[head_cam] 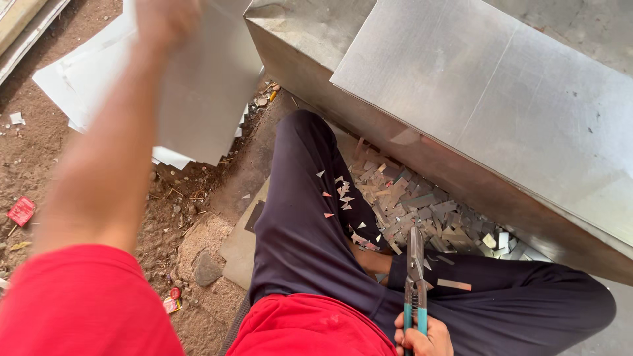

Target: The person uses shears to cut small pieces off the edges of a metal sheet while sitting on the floor.

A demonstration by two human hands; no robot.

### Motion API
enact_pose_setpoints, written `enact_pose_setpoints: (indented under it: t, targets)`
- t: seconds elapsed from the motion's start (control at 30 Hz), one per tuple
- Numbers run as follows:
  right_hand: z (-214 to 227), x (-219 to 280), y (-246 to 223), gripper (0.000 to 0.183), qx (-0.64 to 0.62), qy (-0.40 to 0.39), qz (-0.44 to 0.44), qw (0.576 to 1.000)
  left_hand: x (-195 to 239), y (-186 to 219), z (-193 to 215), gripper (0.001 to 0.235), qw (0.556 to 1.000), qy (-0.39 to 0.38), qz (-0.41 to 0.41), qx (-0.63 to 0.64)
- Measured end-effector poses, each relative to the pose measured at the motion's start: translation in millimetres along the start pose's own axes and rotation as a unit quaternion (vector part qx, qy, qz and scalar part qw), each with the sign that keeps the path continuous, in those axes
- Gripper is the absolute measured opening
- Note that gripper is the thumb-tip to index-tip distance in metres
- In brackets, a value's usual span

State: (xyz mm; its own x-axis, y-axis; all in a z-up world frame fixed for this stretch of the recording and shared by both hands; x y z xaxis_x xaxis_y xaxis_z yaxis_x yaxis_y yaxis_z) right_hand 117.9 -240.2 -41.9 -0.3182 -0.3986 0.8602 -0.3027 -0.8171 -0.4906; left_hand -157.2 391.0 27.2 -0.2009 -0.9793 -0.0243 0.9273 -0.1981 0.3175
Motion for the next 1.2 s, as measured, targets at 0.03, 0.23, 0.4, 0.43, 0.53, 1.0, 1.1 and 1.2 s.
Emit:
enact_pose_setpoints:
  t: [0.03,0.23,0.4,0.43,0.53,1.0,1.1,1.2]
  targets:
    - [-1.3,0.5,0.4,0.029,0.001,0.000,-0.007,1.000,8.9,-18.8,-17.3,0.075,0.996,-0.076,0.025,-0.051]
    - [-12.2,12.8,3.8,0.023,-0.050,0.018,0.041,0.998,107.1,-57.6,-81.6,0.061,0.979,-0.189,0.075,-0.006]
    - [-22.9,31.1,-32.7,0.024,0.000,0.034,0.023,0.999,122.5,53.2,-51.2,0.028,0.911,0.184,-0.272,0.251]
    - [-23.5,34.6,-40.8,0.023,0.016,0.044,0.019,0.999,122.7,82.9,-46.9,0.036,0.909,0.138,-0.318,0.231]
    - [-31.2,37.7,-53.2,0.024,0.064,0.028,0.035,0.997,141.5,151.0,-36.5,0.064,0.943,0.082,-0.303,0.106]
    - [-40.7,59.3,-34.6,0.019,0.152,0.089,0.182,0.967,137.2,138.8,-21.5,0.012,0.953,0.087,-0.082,0.280]
    - [-42.3,60.3,-40.4,0.019,0.141,0.097,0.147,0.974,119.4,143.6,-26.9,0.028,0.964,-0.073,-0.014,0.255]
    - [-46.0,61.7,-42.1,0.019,0.118,0.100,0.123,0.980,106.5,150.9,-23.0,0.034,0.979,-0.083,-0.034,0.184]
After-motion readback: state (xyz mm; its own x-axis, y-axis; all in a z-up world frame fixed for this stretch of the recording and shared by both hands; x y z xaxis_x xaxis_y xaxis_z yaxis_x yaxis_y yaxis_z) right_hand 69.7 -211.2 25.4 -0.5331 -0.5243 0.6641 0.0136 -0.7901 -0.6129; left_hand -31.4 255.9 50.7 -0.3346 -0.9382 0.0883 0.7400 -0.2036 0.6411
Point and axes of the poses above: each hand's wrist, its own x-axis away from the middle knuckle, its own z-axis out of the back of the hand, y = z × x, the point moved 1 cm from there along -x, towards the middle knuckle
